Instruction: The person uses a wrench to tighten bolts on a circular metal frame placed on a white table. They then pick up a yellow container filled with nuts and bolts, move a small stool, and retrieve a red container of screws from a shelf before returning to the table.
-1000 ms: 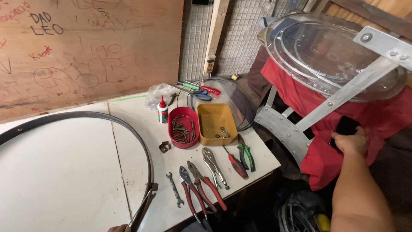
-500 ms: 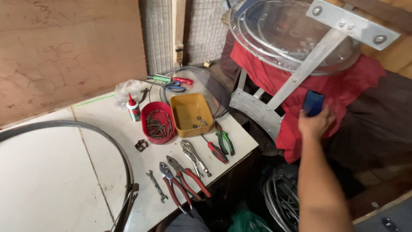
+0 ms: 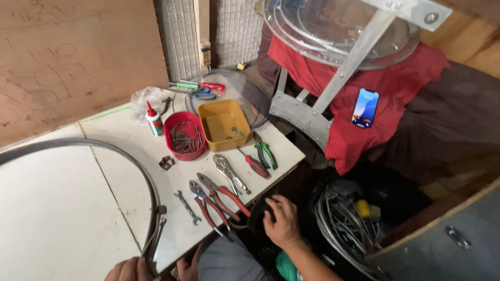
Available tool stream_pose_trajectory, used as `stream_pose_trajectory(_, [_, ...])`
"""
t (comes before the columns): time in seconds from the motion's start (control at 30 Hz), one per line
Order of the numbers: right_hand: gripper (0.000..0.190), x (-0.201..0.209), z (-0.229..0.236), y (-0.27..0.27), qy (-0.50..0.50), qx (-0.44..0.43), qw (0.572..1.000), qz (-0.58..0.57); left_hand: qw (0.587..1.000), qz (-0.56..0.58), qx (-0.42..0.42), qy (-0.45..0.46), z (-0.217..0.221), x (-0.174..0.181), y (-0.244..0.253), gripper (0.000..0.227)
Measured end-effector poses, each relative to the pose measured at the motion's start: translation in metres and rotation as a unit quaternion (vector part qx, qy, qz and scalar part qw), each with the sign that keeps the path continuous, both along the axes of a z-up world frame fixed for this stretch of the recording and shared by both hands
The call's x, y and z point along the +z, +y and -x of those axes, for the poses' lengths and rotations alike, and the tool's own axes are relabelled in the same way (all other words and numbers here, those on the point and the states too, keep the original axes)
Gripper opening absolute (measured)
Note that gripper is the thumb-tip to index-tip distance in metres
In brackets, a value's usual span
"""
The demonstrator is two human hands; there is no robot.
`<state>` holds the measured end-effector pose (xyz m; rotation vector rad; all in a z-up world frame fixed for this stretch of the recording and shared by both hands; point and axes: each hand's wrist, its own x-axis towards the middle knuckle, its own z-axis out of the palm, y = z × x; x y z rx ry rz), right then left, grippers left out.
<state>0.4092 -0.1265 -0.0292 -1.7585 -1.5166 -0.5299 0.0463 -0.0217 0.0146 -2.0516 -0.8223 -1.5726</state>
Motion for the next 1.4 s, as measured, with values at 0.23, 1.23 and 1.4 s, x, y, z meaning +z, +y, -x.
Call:
stream_pose_trajectory(0.23, [0.027, 0.034, 0.082, 0.028, -0.015, 0.157, 0.987, -0.013, 0.941, 0.328, 0.061, 0.063, 0.048, -0.028, -0.008, 0.008])
stream_pose_trajectory(1.23, [0.016, 0.07, 0.368, 0.08, -0.157, 0.516, 0.831, 0.136, 0.573, 0.336, 0.07, -0.745, 0.299, 0.006, -0.147, 0.015])
stream_pose_trajectory(1.4, [0.027, 0.171, 0.35, 0.097, -0.074, 0.521, 0.85, -0.022, 0.571, 0.301, 0.084, -0.759, 0.318, 0.01, -0.137, 0.014])
